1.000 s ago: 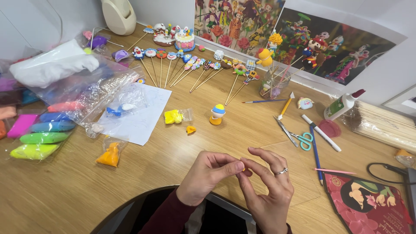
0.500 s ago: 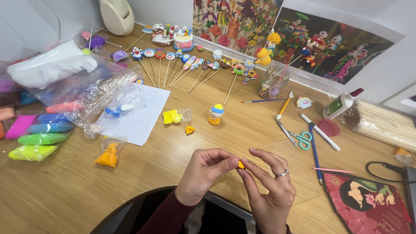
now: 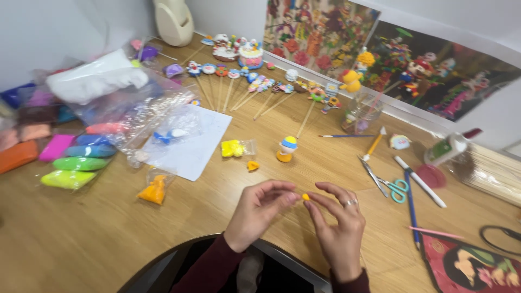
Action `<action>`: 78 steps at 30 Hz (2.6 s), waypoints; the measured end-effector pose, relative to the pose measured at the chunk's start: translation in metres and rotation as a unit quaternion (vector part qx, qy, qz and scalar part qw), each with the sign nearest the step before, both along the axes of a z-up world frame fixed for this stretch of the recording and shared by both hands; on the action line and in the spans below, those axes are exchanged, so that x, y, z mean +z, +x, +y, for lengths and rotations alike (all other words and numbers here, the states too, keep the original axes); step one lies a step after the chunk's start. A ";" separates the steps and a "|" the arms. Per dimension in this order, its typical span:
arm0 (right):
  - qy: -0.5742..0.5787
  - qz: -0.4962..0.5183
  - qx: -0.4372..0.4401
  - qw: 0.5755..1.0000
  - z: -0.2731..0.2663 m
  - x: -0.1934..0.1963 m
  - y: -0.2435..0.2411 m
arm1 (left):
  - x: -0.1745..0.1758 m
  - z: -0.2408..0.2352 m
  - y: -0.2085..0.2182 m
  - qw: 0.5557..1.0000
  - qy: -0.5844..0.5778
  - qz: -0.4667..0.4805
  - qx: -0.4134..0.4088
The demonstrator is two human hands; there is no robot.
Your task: Sculpting and assembling a small figurine using colored modeling clay
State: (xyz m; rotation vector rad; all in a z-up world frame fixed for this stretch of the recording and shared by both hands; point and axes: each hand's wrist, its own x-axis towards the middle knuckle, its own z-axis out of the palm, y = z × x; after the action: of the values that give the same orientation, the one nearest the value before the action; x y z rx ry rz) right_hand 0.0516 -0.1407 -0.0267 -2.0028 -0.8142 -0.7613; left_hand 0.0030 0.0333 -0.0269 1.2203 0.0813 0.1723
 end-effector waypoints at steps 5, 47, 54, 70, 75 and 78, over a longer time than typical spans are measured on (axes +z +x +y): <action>-0.062 0.067 -0.029 0.995 0.005 -0.052 0.056 | -0.009 0.075 -0.007 0.980 0.129 0.038 0.145; 0.120 0.047 0.066 0.989 0.084 0.071 0.002 | 0.087 0.032 -0.002 0.705 0.589 -0.264 0.293; 0.128 0.247 0.179 0.944 0.068 0.042 0.026 | 0.068 0.053 -0.004 0.853 0.403 -0.160 0.291; 0.191 0.297 0.215 0.910 0.072 0.041 0.026 | 0.047 0.041 -0.001 0.980 0.117 -0.078 0.142; 0.129 0.237 0.184 0.945 0.077 0.042 0.023 | 0.034 0.045 0.002 0.994 0.033 -0.033 0.094; 0.116 0.206 0.171 0.957 0.078 0.038 0.022 | 0.032 0.046 0.001 0.996 0.013 -0.041 0.075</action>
State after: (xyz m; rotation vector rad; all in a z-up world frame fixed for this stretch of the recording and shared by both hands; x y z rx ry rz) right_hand 0.0740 -0.0632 0.0112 -1.6675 -0.7535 -0.2145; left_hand 0.0044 0.0798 0.0049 1.2327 0.0992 0.3544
